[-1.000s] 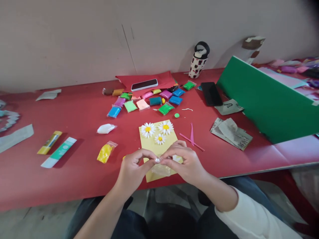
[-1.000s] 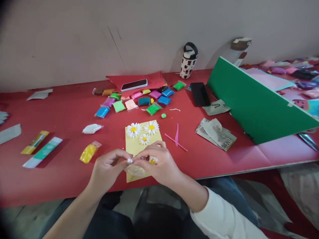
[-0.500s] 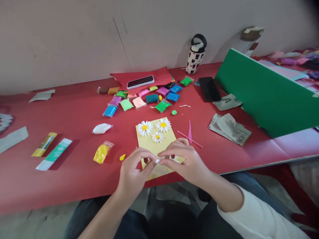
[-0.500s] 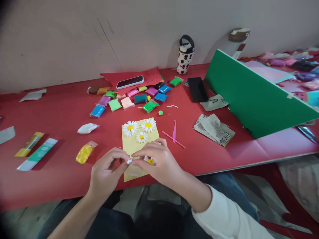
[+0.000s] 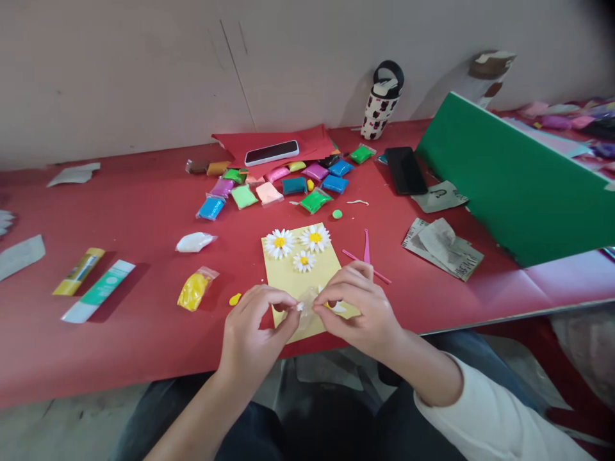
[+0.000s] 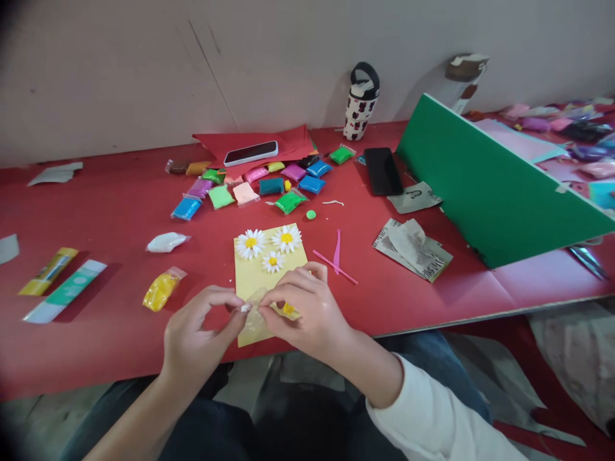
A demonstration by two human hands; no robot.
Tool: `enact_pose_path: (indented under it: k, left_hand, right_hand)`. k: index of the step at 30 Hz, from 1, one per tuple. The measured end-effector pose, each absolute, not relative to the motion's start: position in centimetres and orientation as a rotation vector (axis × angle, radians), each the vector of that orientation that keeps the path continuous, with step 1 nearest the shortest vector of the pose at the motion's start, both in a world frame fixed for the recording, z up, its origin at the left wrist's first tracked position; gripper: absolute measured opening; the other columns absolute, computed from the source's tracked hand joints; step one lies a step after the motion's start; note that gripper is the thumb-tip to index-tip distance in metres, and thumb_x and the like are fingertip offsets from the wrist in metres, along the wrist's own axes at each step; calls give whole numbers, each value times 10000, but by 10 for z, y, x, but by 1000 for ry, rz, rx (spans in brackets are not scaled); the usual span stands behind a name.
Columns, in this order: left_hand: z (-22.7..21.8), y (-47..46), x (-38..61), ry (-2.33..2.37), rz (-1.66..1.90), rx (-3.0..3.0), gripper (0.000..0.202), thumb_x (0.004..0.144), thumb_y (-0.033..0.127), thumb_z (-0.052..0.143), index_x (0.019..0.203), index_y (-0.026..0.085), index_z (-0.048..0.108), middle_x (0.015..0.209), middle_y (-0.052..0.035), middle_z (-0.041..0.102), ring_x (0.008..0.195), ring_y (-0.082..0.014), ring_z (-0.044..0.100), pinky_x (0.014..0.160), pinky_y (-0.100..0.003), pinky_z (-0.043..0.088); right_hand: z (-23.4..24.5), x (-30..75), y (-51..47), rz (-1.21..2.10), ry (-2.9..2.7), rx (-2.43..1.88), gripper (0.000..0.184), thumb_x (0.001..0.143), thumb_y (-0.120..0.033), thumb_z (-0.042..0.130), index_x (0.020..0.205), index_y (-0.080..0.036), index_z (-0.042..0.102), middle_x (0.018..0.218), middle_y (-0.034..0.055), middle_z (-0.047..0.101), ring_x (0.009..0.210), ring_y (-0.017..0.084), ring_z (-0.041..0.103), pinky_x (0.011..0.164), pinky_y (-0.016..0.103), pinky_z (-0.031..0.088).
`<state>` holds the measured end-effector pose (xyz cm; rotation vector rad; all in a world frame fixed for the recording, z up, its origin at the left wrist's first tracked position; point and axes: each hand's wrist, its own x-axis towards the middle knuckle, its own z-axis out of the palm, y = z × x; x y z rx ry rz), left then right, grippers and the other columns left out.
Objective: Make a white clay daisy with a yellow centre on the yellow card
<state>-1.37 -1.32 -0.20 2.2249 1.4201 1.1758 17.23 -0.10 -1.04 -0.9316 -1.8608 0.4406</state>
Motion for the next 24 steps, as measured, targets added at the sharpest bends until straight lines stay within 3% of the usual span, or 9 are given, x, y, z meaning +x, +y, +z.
enact_pose_path:
  k: [6,11,16,21,24]
  left_hand:
    - [-7,-16,-10,1443,1216,2227,92,806,150,646,788,223,591,725,31,679,671,-116,639,641,-226,506]
    - [-9,-17,-5,1368,1165,1918,103,827,259,658,927,233,667,888,-24,734,826,-166,697,738,-276,570]
    - [-9,-15,-3,1215,1085,1309,70,796,282,704,841,229,692,809,-12,741,764,-150,713,697,-235,590]
    - [-14,-19,7,1100,1069,1054,231,747,219,755,954,254,659,823,23,700,763,-103,682,706,-193,577]
    - [-16,-22,10,1081,1126,974,132,777,249,744,889,236,676,803,26,682,768,-91,672,720,-176,568]
  right_hand:
    - [-11,166,-6,631,-1789,-986,78,875,-227,648,821,-264,689,727,-42,710,671,129,629,771,358,388]
    - [-14,163,-8,690,-1728,-1053,103,877,-212,639,815,-269,699,740,-39,712,691,140,634,765,361,387]
    - [-15,164,-8,683,-1702,-1058,118,888,-194,612,831,-260,691,749,-34,712,697,142,628,770,366,388]
    - [-15,163,-9,672,-1693,-1028,133,879,-164,580,835,-247,673,749,-34,698,685,134,626,760,361,393]
    - [-13,164,-8,604,-1694,-1004,110,872,-188,595,816,-252,664,721,-37,685,662,135,622,759,369,392]
